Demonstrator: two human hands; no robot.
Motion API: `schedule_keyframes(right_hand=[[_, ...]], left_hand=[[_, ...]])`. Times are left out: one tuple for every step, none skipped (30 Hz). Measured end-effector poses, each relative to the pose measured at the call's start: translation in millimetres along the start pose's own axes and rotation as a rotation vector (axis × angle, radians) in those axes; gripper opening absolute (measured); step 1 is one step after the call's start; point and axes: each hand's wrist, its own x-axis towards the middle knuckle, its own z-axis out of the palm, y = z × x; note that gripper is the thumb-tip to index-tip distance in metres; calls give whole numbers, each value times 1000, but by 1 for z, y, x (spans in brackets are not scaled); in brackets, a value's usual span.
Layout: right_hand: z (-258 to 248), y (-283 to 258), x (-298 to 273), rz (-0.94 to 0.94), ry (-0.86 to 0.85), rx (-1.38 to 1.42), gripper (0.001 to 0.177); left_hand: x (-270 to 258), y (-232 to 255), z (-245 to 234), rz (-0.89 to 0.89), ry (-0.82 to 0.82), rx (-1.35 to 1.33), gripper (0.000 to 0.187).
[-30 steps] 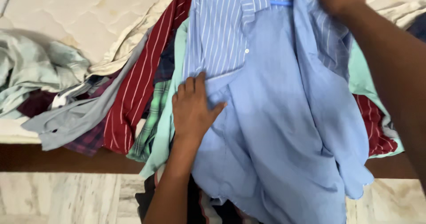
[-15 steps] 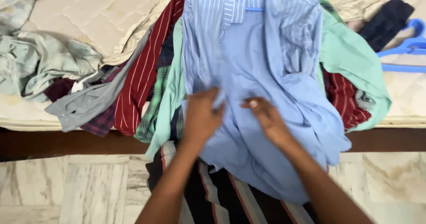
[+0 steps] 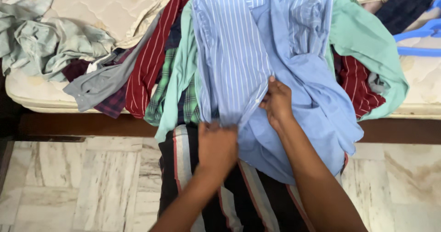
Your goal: The person buttons a light green shirt on a hanger, then switches to a blue striped shirt and buttons it. The shirts are handled one at a time on a bed with other clothes nearby.
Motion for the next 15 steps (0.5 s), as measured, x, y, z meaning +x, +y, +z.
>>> schedule_keyframes(right_hand=[[-11, 11, 13, -38, 17, 8, 33], [-22, 20, 30, -89, 45, -2, 33], [-35, 27, 48, -140, 75, -25, 33], [-46, 34, 65, -192, 100, -96, 34], [-55, 35, 81, -253, 116, -180, 36], [-60, 35, 90, -271, 123, -234, 38], [-64, 32, 90, -213, 117, -236, 40], [-66, 26, 85, -44, 128, -145, 33], [-62, 20, 78, -7, 131, -189, 29], [-57, 17, 68, 35, 136, -233, 28], [-51, 16, 59, 76, 142, -277, 29], [-45, 16, 51, 4, 106, -378, 32], [-43, 17, 46, -68, 68, -479, 39], [-43, 17, 45, -147, 27, -581, 49], [-47, 18, 46, -246, -39, -618, 55]], left_hand=[[-9, 14, -6, 36, 30, -41, 23], [-18, 30, -12, 39, -142, -171, 26], [-29, 47, -18, 43, -313, -300, 28], [-42, 62, -25, 115, -417, -433, 32], [-50, 70, -30, 189, -519, -567, 38], [-49, 70, -30, 150, -612, -685, 41], [-49, 67, -27, 109, -703, -803, 43], [-49, 64, -22, 74, -798, -927, 45], [-38, 53, -9, -76, -650, -806, 50], [-24, 35, 6, -219, -504, -684, 55], [-15, 12, 21, -217, -116, -602, 42], [3, -14, 38, -242, 218, -536, 43], [14, -40, 54, -150, 546, -299, 56], [25, -59, 71, -205, 537, -360, 69], [33, -75, 88, -259, 527, -422, 82]])
